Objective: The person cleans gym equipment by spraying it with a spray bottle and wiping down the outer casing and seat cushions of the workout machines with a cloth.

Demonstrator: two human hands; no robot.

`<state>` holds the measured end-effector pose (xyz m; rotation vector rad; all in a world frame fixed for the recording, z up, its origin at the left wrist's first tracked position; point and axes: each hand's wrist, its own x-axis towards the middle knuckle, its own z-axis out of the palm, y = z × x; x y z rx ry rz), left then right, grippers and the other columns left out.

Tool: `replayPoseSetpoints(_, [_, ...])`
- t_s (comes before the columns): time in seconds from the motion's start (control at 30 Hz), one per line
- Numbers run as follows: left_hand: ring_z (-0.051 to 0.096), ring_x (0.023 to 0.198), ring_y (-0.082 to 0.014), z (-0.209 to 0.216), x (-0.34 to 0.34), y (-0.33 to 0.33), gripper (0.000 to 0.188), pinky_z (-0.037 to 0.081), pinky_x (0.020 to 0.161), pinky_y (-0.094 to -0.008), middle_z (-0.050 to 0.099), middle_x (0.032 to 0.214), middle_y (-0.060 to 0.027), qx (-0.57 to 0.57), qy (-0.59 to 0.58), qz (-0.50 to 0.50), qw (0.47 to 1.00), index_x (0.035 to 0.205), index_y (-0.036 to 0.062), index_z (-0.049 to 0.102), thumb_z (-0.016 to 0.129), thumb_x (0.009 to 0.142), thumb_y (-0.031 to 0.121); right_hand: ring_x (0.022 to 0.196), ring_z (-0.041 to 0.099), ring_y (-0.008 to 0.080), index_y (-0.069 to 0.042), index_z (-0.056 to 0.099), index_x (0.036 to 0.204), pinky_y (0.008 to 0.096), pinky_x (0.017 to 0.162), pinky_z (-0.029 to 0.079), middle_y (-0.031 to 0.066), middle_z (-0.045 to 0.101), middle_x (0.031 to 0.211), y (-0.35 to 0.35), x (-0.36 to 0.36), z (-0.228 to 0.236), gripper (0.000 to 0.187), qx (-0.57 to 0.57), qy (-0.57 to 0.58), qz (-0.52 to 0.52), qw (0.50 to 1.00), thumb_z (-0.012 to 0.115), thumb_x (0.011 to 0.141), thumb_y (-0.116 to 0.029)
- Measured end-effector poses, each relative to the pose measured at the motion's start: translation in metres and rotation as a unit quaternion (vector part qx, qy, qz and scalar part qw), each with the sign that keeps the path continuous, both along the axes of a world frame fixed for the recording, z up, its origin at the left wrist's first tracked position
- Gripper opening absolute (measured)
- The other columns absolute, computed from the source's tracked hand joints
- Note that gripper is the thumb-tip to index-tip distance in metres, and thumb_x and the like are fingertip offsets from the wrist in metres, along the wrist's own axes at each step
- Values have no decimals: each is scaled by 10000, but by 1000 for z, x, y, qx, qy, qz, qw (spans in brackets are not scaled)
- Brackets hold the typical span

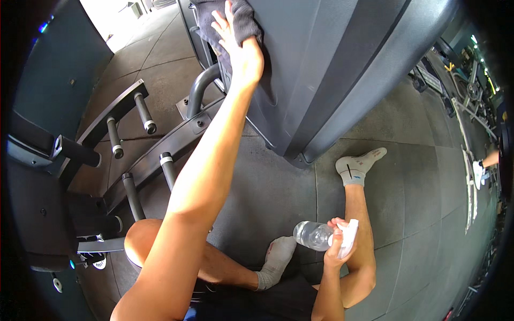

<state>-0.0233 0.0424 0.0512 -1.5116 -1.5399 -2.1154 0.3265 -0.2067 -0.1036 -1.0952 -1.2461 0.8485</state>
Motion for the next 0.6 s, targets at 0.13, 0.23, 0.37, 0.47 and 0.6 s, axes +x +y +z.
replayPoseSetpoints(0.13, [-66,1545,-385,-124,32,-13,684,-7,1232,-550,43,1681,-177,-94,11,45,995,1598,89,187,417,970,230,859,657,258,61,577,1071,377,787,571,184,644,1009,0,-19,-2,196,5,21,14,1000,570,914,-57])
replayPoseSetpoints(0.23, [55,1528,-432,-135,119,-49,658,18,1231,-539,129,1636,-264,-208,-31,-24,977,1576,48,234,413,984,274,858,653,250,62,579,1061,368,779,575,183,637,1000,-4,0,-6,205,12,-12,-17,1000,556,905,-70])
replayPoseSetpoints(0.37, [4,1513,-486,-70,60,-20,755,-10,1212,-585,82,1638,-279,-37,22,-46,998,1597,35,119,413,976,347,866,654,253,59,584,1059,367,783,580,183,636,997,-11,-3,-4,209,1,7,-5,1000,553,908,-83])
replayPoseSetpoints(0.47, [-104,1533,-401,5,-7,4,841,-45,1227,-524,-34,1670,-216,-41,77,6,996,1613,100,27,217,1009,653,874,655,259,58,584,1065,380,792,581,180,639,1001,-14,-12,9,214,-28,-28,-15,999,565,913,-91])
replayPoseSetpoints(0.6, [-130,1504,-496,-13,-11,7,738,-23,1165,-683,-90,1651,-268,-55,17,-13,998,1624,169,48,332,1022,487,883,659,256,54,576,1091,387,805,573,175,645,1012,-8,-8,10,225,-22,-18,-32,999,584,926,-98])
